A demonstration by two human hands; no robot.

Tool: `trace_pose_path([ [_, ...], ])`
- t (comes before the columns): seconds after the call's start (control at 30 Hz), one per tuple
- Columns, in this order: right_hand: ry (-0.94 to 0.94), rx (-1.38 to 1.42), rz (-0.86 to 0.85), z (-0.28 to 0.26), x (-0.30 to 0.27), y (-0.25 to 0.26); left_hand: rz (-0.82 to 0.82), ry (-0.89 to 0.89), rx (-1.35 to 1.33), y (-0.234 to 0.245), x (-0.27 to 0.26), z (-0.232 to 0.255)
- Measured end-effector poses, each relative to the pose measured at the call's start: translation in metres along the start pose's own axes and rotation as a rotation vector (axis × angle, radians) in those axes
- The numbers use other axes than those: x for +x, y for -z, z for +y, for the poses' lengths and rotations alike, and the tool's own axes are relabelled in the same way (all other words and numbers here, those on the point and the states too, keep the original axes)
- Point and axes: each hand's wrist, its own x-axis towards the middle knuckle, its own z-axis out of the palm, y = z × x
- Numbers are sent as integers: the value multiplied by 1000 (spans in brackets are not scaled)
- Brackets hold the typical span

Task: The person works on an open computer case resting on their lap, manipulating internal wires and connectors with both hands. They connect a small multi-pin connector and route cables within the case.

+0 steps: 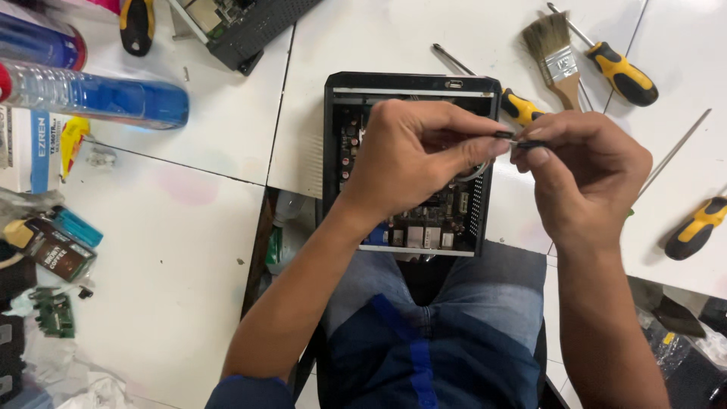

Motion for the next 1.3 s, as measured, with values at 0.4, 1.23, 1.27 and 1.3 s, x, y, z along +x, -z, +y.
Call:
trace_pose_path([
  [0.4,-11,-33,22,8,0,2,3,-249,194,-1,-1,-2],
  [1.23,-74,-25,29,-7,4,-7,76,18,-163,0,-9,-8],
  [1.27,-79,-27,32,-8,4,-7,58,3,-185,2,-9,-12],
  [1.3,-85,-30,35,-8,4,-8,41,-12,-207,3,-8,-15],
])
